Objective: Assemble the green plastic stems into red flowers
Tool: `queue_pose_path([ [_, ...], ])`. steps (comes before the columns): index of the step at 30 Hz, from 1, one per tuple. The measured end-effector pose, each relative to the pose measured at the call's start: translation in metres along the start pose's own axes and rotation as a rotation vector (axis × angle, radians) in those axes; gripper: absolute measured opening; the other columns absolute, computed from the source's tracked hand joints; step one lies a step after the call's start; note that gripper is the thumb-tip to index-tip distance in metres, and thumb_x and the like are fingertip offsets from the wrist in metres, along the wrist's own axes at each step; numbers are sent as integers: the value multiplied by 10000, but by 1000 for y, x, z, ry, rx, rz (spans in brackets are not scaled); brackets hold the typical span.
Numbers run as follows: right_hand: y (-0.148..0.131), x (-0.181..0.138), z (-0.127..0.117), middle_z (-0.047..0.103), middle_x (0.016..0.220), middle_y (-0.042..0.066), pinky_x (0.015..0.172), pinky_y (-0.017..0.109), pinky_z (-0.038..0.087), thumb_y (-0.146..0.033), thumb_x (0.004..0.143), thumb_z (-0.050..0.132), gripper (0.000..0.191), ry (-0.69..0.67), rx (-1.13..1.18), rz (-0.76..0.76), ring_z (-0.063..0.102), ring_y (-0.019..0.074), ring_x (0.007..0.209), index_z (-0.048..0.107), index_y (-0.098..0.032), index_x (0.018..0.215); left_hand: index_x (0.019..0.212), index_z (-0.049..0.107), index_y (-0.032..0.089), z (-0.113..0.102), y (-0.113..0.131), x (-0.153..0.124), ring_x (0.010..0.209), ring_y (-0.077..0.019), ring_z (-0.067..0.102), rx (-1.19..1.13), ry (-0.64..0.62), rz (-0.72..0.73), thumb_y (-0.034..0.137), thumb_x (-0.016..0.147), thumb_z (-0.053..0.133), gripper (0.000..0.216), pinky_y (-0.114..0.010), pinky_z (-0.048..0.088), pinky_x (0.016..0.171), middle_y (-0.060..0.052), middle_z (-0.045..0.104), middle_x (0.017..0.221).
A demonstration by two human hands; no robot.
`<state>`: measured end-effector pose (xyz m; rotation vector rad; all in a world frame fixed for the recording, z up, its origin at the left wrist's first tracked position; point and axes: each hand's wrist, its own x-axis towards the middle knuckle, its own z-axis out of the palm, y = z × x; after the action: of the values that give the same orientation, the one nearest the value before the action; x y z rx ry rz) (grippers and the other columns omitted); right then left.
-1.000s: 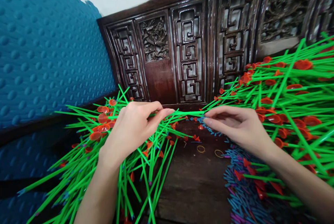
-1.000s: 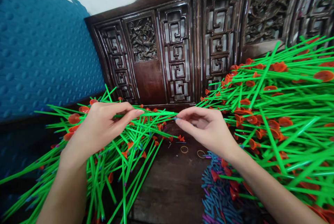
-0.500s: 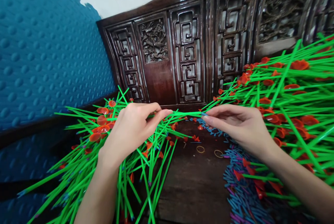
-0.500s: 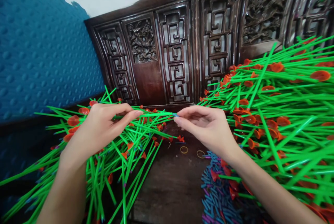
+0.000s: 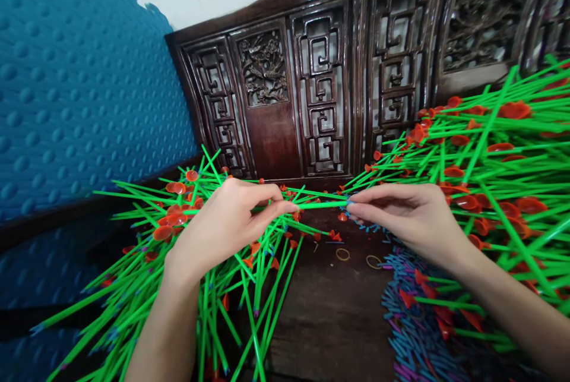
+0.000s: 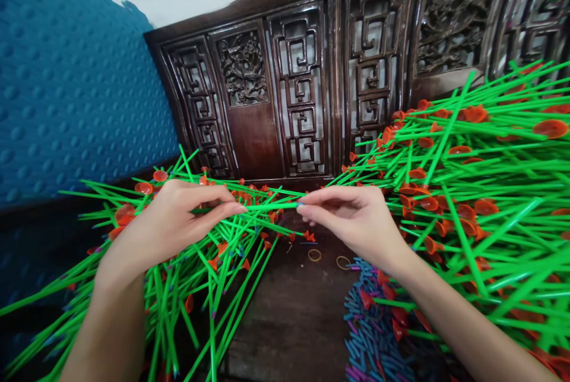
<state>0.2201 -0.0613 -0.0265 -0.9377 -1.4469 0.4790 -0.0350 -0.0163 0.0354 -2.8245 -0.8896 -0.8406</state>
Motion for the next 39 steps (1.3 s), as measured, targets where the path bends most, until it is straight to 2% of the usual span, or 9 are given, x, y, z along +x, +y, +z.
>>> queue_pose_path([
  [8,1,0,0,743,628,-3,545,241,627,-305,704,825,103,-3,44,-21,702,155,531,772,-221,733,828,732,198,-1,0,0,564,-71,565,-93,-4,-15,408,937,614,264,-203,392,563,56,690,689],
  [11,1,-1,-1,761,694,2,565,256,622,-333,739,801,111,37,-61,-91,713,164,584,764,-230,758,861,741,199,-1,2,1,592,-65,568,-114,-25,24,352,926,642,194,-197,403,599,56,703,724],
  [15,0,-2,-3,770,765,5,622,288,609,-319,840,719,84,-6,-308,-294,715,172,649,756,-251,808,644,628,147,-2,3,1,503,-60,386,-54,-94,46,356,971,558,395,-220,318,527,69,482,535],
  [18,2,-4,-1,762,754,-4,641,304,605,-252,875,675,81,-24,-371,-460,710,172,653,746,-268,842,564,509,150,-2,2,0,484,-64,304,-41,-113,70,371,989,516,479,-239,268,499,73,323,514],
  [26,5,-7,0,729,680,-21,614,294,595,-171,879,656,144,26,-430,-638,693,163,617,731,-274,812,571,531,144,-1,2,2,506,-65,274,-78,-103,116,323,976,548,444,-229,273,513,74,306,535],
  [29,1,-8,3,735,670,-17,593,296,595,-202,882,648,158,23,-420,-560,696,168,601,735,-275,771,639,656,153,-1,2,2,490,-62,345,-83,-68,145,278,958,580,351,-215,306,516,71,423,523],
  [33,-2,-9,5,724,630,-8,483,247,555,-279,892,644,205,-31,-243,-270,645,134,491,726,-242,708,752,738,184,-1,-2,1,516,-75,483,-13,52,216,292,942,618,249,-214,369,550,48,602,588],
  [36,-1,-7,5,690,603,-1,449,223,510,-365,869,668,233,-160,-120,-28,599,117,476,716,-213,699,816,744,197,0,-5,2,606,-116,534,176,160,305,340,923,649,201,-258,402,607,21,664,652],
  [39,4,-7,5,665,652,-1,499,221,477,-409,841,694,232,-361,-131,96,582,115,558,697,-196,749,855,738,233,1,0,2,826,-199,577,404,246,404,342,878,709,115,-356,411,753,7,719,764],
])
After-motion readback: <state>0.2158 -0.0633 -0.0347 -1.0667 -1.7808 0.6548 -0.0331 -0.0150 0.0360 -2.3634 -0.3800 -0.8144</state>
